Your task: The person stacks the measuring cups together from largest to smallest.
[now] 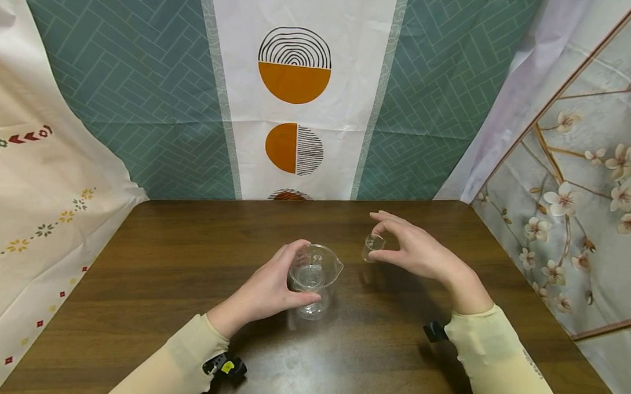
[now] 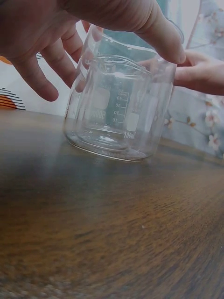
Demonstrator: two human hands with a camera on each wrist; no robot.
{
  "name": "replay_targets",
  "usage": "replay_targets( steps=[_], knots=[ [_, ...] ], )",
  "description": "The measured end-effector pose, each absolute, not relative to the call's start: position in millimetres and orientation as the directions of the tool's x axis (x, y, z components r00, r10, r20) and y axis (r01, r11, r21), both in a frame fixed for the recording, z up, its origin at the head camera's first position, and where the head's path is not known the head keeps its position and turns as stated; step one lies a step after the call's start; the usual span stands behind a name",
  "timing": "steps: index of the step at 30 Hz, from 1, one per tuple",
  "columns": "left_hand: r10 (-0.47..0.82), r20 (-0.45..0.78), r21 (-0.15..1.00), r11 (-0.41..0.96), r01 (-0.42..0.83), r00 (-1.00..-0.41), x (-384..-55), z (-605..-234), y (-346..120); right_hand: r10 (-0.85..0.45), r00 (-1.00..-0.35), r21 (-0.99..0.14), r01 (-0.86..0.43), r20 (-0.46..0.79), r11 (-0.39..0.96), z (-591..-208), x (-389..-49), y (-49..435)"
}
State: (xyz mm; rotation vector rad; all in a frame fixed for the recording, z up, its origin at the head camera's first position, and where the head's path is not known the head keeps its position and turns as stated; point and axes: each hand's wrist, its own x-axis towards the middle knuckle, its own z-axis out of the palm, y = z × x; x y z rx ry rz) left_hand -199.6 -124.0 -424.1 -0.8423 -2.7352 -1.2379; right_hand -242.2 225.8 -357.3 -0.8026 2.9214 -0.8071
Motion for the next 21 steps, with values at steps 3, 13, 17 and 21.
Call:
replay_targets(
  steps=[3,13,17,21],
  knots=[
    [0.464,0.237,0.686,0.542,0.485,-0.854,-199.6,-424.2,-124.1,-0.483,-0.866,-0.477,-0.481,0.128,0.736,-355.8,-241.0,223.6],
    [0.463,0.238,0.685,0.544,0.486,-0.854,-199.9,-424.7,-124.0,-0.497,-0.855,-0.462,-0.503,0.146,0.730,-350.2,-237.6,215.3],
    [0.461,0.236,0.684,0.547,0.483,-0.856,-199.8,-424.2,-123.7,-0.499,-0.854,-0.458,-0.505,0.147,0.731,-348.4,-234.4,211.3],
    [0.459,0.232,0.685,0.548,0.479,-0.857,-199.5,-423.6,-123.6,-0.498,-0.854,-0.447,-0.508,0.151,0.736,-346.7,-231.1,206.5]
  ],
)
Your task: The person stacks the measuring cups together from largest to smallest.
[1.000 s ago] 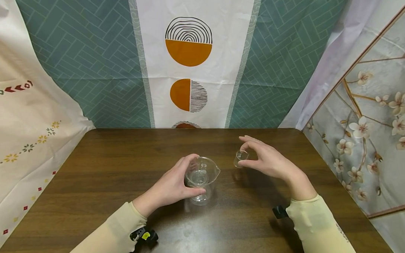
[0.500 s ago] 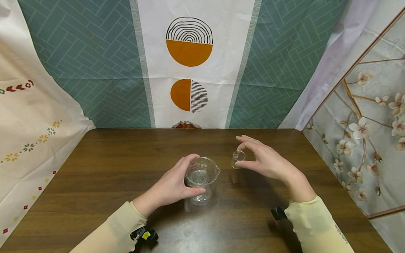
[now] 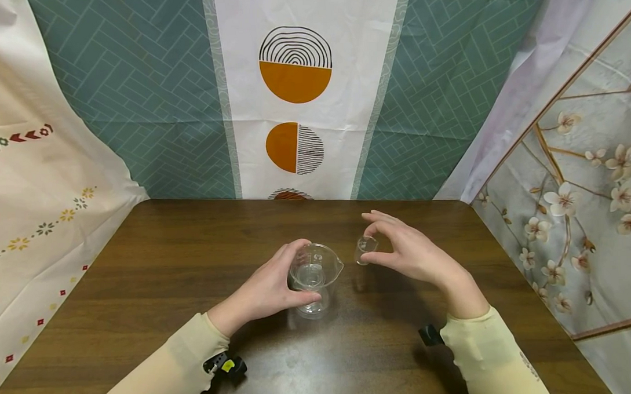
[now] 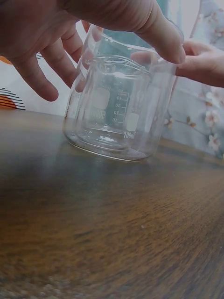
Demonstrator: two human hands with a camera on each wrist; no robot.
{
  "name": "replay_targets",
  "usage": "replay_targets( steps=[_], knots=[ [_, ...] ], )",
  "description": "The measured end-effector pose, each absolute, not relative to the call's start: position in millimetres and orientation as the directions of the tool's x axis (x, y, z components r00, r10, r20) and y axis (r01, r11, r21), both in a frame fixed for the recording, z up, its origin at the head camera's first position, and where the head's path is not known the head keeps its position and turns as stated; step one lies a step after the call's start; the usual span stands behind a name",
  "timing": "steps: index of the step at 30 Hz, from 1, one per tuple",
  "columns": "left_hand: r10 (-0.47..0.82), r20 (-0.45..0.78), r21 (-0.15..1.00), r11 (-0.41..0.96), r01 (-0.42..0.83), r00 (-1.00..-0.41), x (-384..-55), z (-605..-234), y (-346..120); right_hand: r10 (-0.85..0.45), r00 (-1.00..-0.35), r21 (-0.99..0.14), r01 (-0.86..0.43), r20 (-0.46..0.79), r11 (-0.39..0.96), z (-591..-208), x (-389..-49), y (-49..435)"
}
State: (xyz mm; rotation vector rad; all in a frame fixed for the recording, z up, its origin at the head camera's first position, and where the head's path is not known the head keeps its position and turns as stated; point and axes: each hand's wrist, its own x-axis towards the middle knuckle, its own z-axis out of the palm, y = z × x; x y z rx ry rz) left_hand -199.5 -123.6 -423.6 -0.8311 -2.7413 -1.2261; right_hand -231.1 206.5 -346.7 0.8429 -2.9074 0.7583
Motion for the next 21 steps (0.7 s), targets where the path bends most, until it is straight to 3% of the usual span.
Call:
replay_targets(
  steps=[21],
  knots=[
    [0.462,0.229,0.690,0.544,0.477,-0.857,-199.0,-423.4,-124.0,-0.520,-0.834,-0.410,-0.546,0.186,0.730,-332.6,-213.5,189.4]
  ],
)
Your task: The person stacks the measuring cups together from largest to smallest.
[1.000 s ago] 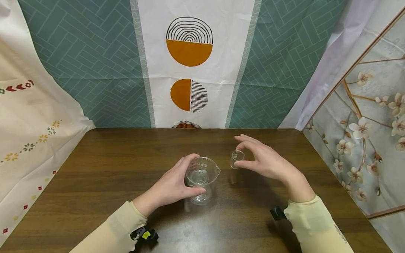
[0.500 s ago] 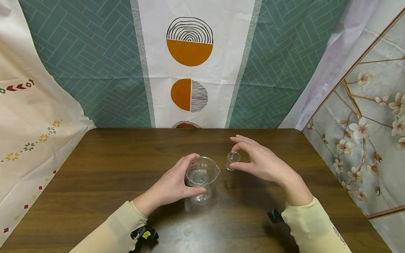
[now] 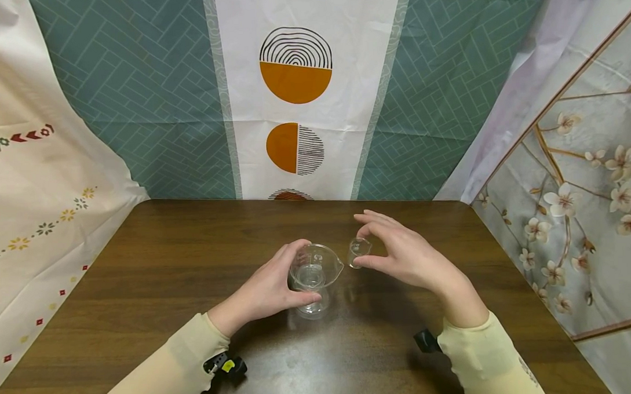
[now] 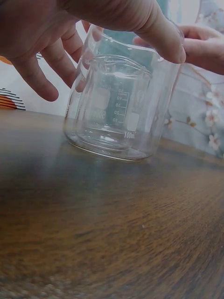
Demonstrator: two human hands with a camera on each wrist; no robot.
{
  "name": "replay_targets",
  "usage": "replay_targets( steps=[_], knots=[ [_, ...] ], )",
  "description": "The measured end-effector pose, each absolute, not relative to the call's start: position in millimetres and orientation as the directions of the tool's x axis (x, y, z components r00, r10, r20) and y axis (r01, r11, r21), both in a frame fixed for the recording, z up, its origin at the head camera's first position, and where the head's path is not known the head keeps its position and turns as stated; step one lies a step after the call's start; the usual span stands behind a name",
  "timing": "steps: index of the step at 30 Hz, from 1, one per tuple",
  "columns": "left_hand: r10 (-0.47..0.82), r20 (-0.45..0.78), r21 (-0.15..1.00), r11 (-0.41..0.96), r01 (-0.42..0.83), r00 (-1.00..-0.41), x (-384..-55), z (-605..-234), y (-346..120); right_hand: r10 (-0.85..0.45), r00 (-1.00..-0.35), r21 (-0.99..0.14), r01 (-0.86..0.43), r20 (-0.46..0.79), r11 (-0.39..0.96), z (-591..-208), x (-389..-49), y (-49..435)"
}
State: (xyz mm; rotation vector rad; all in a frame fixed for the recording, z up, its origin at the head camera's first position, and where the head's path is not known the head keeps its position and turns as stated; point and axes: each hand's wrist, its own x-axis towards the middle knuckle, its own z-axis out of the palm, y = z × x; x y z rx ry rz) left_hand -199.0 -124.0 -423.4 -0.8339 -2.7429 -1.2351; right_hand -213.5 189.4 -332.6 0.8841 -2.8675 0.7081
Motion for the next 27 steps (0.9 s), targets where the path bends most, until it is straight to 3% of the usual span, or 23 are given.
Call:
replay_targets(
  steps=[27],
  knots=[
    [0.469,0.236,0.682,0.544,0.489,-0.851,-199.7,-424.2,-124.5,-0.519,-0.816,-0.391,-0.578,0.256,0.716,-319.3,-199.5,169.1]
  ],
)
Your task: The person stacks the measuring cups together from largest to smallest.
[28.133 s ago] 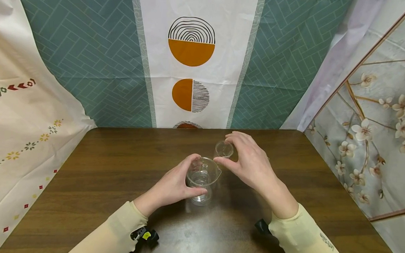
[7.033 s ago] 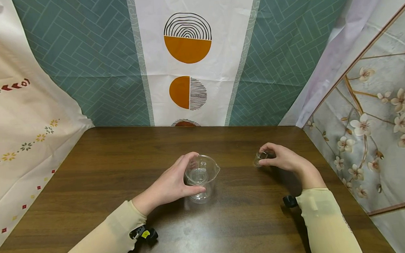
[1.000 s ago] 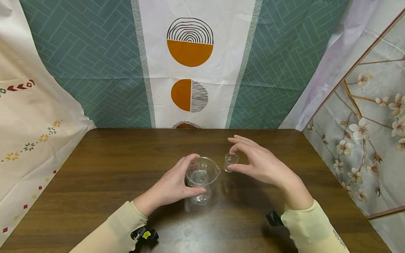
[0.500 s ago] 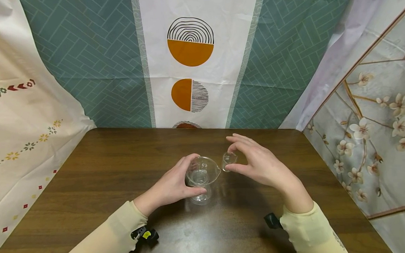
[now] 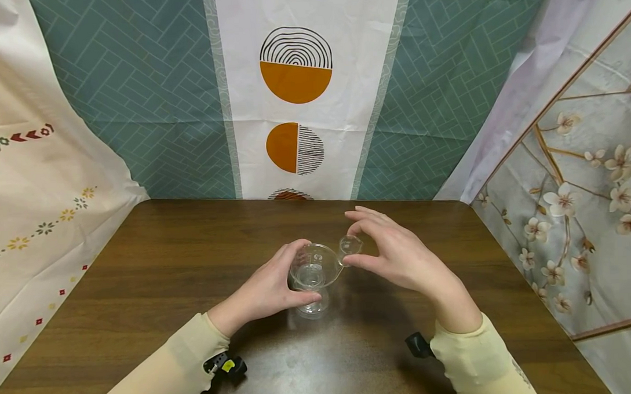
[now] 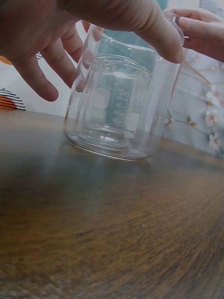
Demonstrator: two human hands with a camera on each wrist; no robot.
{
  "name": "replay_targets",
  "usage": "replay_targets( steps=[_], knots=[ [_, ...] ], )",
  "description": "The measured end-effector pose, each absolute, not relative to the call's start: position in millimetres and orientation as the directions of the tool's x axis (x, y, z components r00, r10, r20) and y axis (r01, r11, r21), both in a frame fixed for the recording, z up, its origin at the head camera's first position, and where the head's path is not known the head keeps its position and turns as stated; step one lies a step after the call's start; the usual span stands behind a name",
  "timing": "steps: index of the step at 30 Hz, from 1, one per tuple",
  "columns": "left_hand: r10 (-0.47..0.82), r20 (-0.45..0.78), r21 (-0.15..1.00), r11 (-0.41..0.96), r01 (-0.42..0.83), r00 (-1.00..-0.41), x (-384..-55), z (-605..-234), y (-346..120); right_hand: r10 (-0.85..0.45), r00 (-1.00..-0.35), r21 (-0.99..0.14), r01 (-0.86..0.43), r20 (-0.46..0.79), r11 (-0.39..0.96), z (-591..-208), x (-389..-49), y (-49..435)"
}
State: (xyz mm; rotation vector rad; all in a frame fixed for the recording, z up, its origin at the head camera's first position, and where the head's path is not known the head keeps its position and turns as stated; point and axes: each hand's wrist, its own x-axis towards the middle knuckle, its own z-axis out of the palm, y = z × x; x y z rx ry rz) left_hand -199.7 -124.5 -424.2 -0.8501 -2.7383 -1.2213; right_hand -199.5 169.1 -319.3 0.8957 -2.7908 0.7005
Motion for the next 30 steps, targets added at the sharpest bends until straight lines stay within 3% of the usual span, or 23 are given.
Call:
replay_targets(
  steps=[30],
  knots=[
    [0.472,0.229,0.683,0.546,0.486,-0.852,-200.3,-423.5,-124.8,-0.565,-0.783,-0.418,-0.619,0.261,0.665,-322.7,-199.2,144.9]
  ],
)
